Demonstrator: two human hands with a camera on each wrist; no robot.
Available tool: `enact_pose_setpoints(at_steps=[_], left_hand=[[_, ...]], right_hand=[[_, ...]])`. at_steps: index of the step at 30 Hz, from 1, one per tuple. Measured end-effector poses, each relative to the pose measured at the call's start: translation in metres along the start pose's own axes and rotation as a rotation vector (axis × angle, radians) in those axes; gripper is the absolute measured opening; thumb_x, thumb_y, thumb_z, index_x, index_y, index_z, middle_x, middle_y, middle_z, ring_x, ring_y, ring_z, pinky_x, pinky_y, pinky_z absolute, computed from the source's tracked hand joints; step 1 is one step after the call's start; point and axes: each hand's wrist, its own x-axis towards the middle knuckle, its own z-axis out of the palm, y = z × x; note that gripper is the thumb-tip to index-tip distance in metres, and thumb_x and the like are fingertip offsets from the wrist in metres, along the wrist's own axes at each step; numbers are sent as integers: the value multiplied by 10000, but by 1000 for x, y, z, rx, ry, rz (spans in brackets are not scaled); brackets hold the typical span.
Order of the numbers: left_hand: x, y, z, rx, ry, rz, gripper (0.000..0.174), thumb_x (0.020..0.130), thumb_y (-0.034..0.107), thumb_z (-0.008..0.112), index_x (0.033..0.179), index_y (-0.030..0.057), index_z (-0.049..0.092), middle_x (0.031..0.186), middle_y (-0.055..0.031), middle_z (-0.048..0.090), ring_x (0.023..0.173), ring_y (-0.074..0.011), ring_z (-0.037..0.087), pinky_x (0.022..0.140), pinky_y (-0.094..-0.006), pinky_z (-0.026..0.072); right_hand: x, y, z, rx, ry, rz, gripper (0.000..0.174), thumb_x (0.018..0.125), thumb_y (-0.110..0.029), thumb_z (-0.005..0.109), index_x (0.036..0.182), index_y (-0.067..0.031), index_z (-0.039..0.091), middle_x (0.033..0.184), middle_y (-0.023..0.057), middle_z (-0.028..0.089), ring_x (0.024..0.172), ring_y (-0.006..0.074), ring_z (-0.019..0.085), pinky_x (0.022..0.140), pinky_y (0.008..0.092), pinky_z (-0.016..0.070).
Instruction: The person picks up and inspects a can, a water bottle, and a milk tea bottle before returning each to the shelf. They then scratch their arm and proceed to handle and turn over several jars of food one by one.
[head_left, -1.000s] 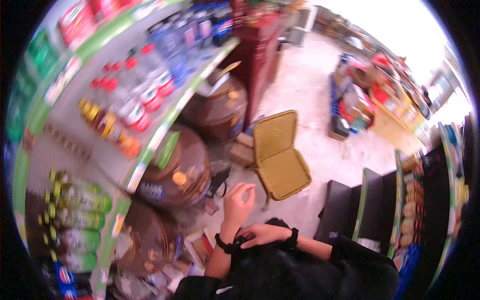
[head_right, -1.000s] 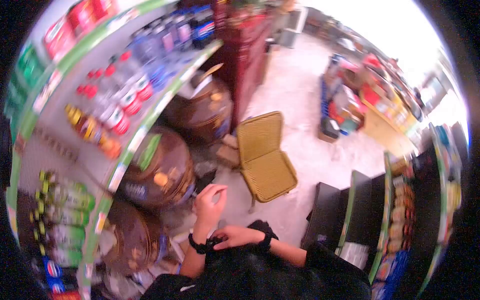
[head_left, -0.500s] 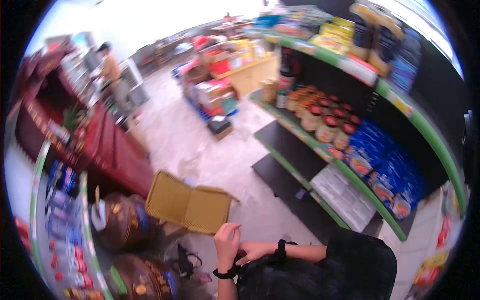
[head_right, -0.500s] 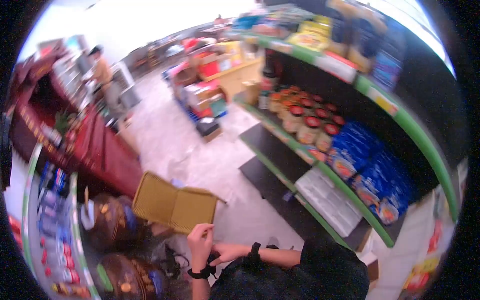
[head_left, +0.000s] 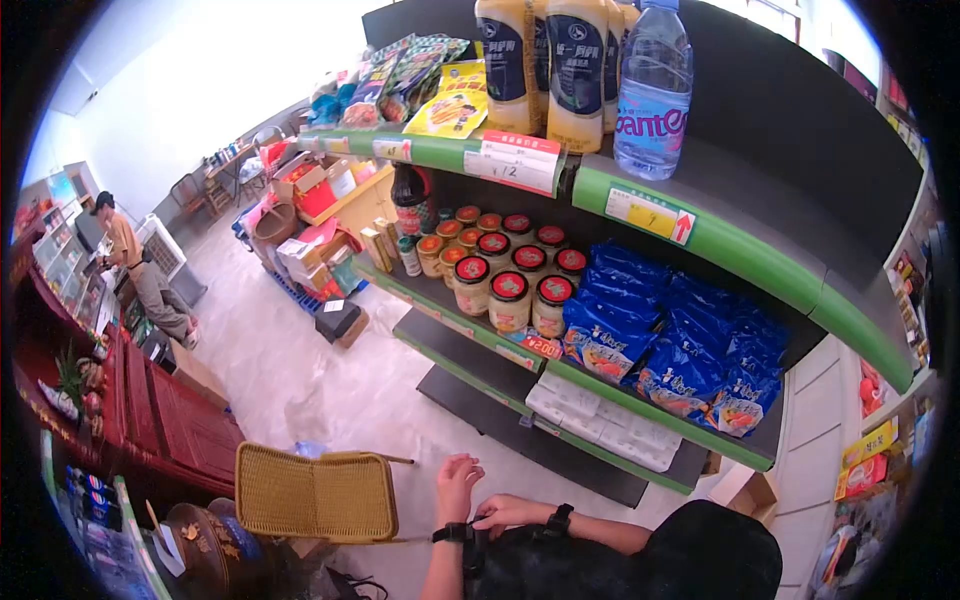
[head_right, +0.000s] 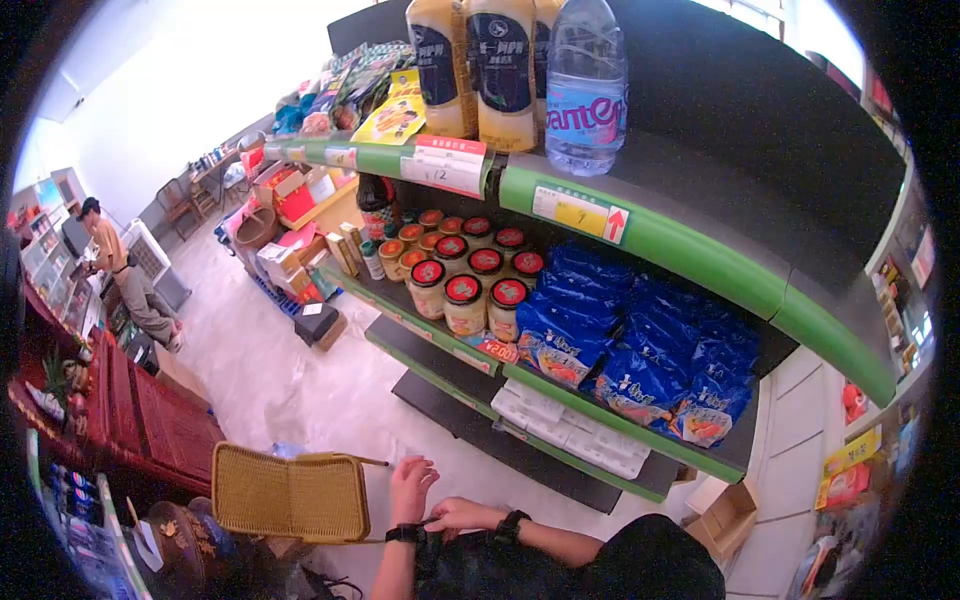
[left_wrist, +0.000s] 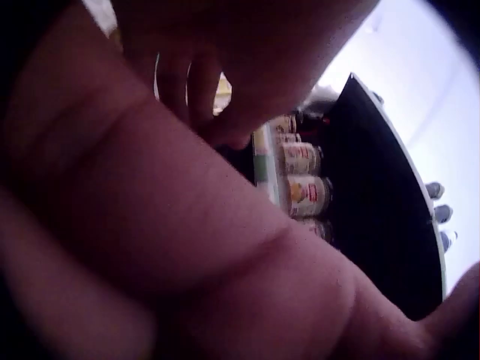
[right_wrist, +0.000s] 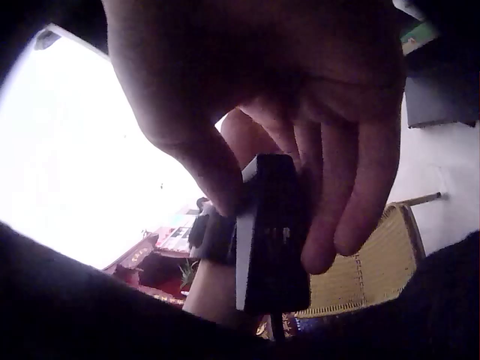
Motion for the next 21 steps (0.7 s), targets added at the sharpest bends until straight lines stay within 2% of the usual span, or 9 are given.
enact_pose_setpoints(at_steps=[2,5,6,9,12,15,16,19,21], left_hand=[[19,-18,-4,490,-39,170,82,955,40,618,1002,38,685,909,-92,708,783,-201,678,739,-347,564],[43,-15,-2,1072,-119,388,91,934,41,633,926,25,722,847,-92,720,747,-193,695,703,-333,564],[47,-8,5,1072,-161,471,85,919,34,637,908,28,721,838,-89,717,751,-168,695,713,-332,561],[73,-9,9,849,-254,327,78,931,37,639,960,27,710,873,-96,726,767,-184,700,727,-341,578],[93,5,13,256,-274,-56,116,961,66,644,1066,43,685,988,-107,731,838,-208,693,787,-354,594],[113,25,5,107,-345,-243,183,970,95,663,1147,57,637,1113,-137,708,947,-231,690,858,-382,598],[118,31,2,131,-412,-281,218,970,117,678,1175,55,635,1147,-130,698,989,-215,679,869,-364,584],[127,58,5,348,-497,-277,225,971,98,665,1190,54,641,1114,-110,707,957,-199,683,847,-335,576],[131,82,15,425,-573,-187,213,969,78,653,1181,51,652,1102,-96,710,943,-176,679,839,-317,565]], right_hand=[[0,-3,-7,94,48,34,439,979,-315,682,1199,61,628,992,121,711,873,195,731,770,306,599],[-4,-11,-15,232,136,41,460,980,-320,680,1226,63,609,1050,130,702,904,210,736,803,315,606],[-1,-11,-19,248,160,40,468,980,-323,681,1236,62,603,1072,133,698,913,213,735,816,317,607],[6,-17,-27,310,199,3,478,981,-331,681,1250,55,594,1117,134,685,943,219,733,851,321,605],[19,-34,-34,261,248,-40,470,984,-338,677,1247,43,595,1124,126,678,967,217,728,876,322,600],[38,-52,-38,203,269,-51,456,983,-354,678,1237,17,603,1122,108,672,969,189,716,887,306,591],[46,-56,-41,171,263,-51,455,982,-356,680,1238,12,605,1123,104,673,966,182,712,887,302,588],[58,-77,-42,78,263,-58,441,983,-361,678,1228,1,618,1122,83,676,999,163,692,888,296,570],[56,-89,-43,-49,292,-90,432,985,-350,674,1224,6,622,1118,76,678,1019,165,684,889,305,563]])
